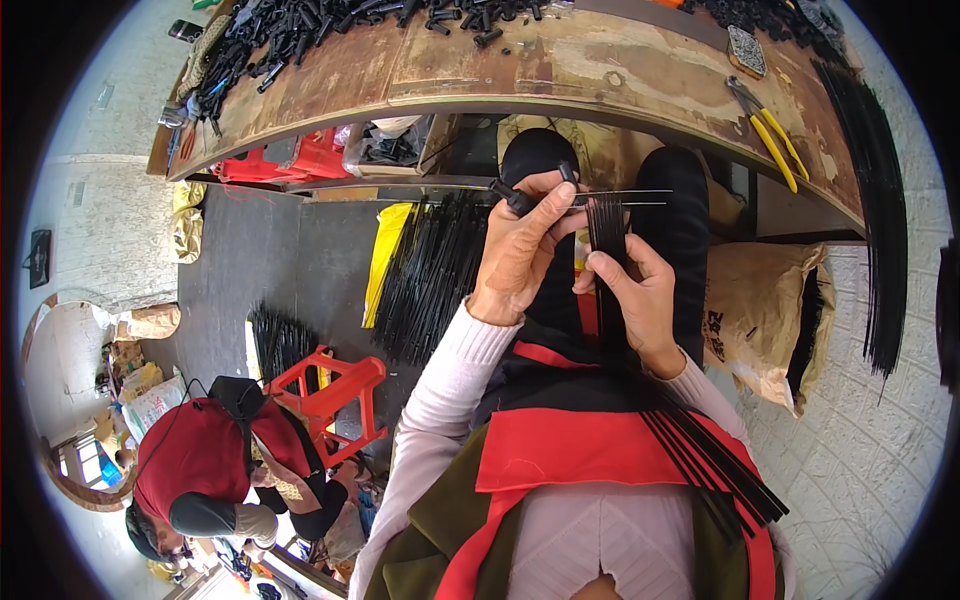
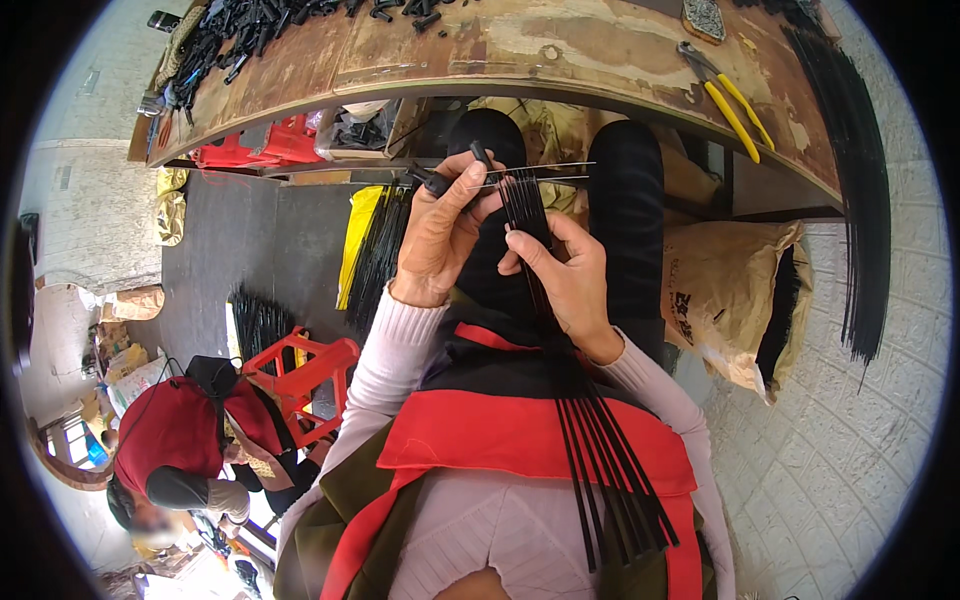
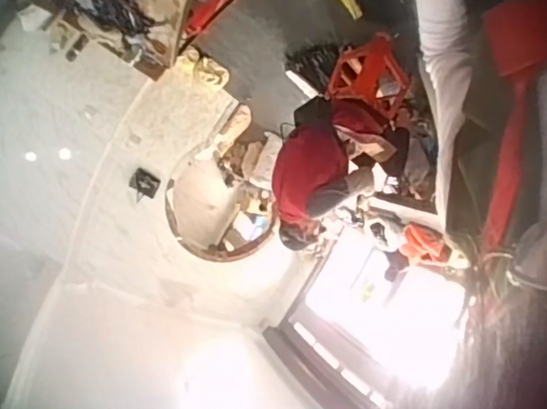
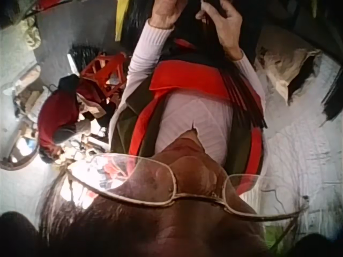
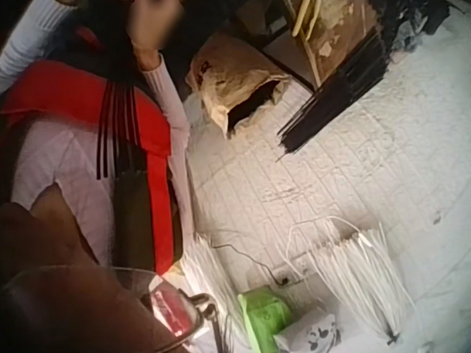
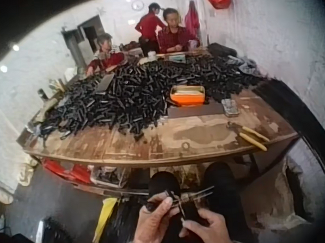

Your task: Bundling plastic bristles and securing them into plastic bases using a sliding jig and pliers.

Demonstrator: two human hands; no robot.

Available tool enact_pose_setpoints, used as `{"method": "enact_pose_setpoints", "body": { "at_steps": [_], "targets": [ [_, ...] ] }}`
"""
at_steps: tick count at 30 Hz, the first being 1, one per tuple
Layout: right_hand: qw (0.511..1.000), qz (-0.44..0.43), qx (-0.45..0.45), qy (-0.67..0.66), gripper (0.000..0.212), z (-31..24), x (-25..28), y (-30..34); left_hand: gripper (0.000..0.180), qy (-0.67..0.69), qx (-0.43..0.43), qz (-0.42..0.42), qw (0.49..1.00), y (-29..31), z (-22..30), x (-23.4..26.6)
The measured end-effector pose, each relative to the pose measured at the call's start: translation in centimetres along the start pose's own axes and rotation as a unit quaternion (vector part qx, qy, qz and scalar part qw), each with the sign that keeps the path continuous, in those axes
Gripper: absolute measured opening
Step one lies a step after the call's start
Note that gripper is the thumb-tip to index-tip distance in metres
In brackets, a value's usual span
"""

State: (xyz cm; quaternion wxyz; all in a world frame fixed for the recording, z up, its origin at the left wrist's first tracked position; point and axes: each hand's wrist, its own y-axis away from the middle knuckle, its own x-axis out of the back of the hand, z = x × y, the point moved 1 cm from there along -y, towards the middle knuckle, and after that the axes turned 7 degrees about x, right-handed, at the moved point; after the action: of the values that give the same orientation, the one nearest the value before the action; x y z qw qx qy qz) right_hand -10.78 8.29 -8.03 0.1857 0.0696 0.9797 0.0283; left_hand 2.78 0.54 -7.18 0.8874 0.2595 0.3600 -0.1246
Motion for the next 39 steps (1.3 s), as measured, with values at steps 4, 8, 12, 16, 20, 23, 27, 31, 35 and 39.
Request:
{"method": "enact_pose_setpoints", "body": {
  "at_steps": [4, 8, 12, 16, 20, 23, 27, 31, 35, 39],
  "targets": [
    [1.0, -0.003, 0.002, 0.006, 0.017, 0.0, 0.0, 0.0, 0.021, 0.019, 0.009, -0.017, 1.0, -0.2, -0.2, 0.4],
    [1.0, -0.003, 0.002, 0.003, 0.017, 0.0, -0.1, 0.0, 0.02, 0.04, 0.024, -0.021, 0.999, -0.2, -0.3, 0.7],
    [1.0, -0.004, 0.0, 0.002, 0.016, 0.1, -0.1, 0.0, 0.02, 0.047, 0.024, -0.028, 0.998, -0.2, -0.2, 0.8],
    [1.0, -0.005, 0.015, 0.017, 0.015, 0.0, -0.4, 0.2, 0.019, 0.032, 0.015, -0.026, 0.999, 0.0, 0.2, 0.7],
    [0.998, 0.007, 0.034, 0.043, 0.013, -0.1, -1.0, 0.3, 0.016, -0.008, -0.002, -0.024, 1.0, 0.1, 0.5, 1.0],
    [0.998, 0.001, 0.036, 0.044, 0.013, -0.3, -1.1, 0.3, 0.017, 0.001, 0.005, -0.052, 0.999, -0.2, 0.6, 1.8],
    [0.999, -0.005, 0.025, 0.036, 0.013, -0.7, -1.3, 0.4, 0.017, 0.013, 0.015, -0.068, 0.997, 0.3, 1.5, 1.3],
    [0.999, -0.006, 0.024, 0.027, 0.014, -0.8, -1.4, 0.3, 0.013, -0.019, -0.004, -0.047, 0.999, 0.8, 1.2, 1.2],
    [1.0, -0.009, 0.012, 0.013, 0.013, -0.7, -1.2, 0.1, 0.021, -0.031, -0.02, -0.049, 0.998, 1.3, 1.3, 1.2],
    [1.0, -0.002, 0.007, 0.009, 0.012, -0.8, -1.2, -0.2, 0.023, -0.037, 0.005, -0.024, 0.999, 2.1, 1.4, 0.1]
  ]
}}
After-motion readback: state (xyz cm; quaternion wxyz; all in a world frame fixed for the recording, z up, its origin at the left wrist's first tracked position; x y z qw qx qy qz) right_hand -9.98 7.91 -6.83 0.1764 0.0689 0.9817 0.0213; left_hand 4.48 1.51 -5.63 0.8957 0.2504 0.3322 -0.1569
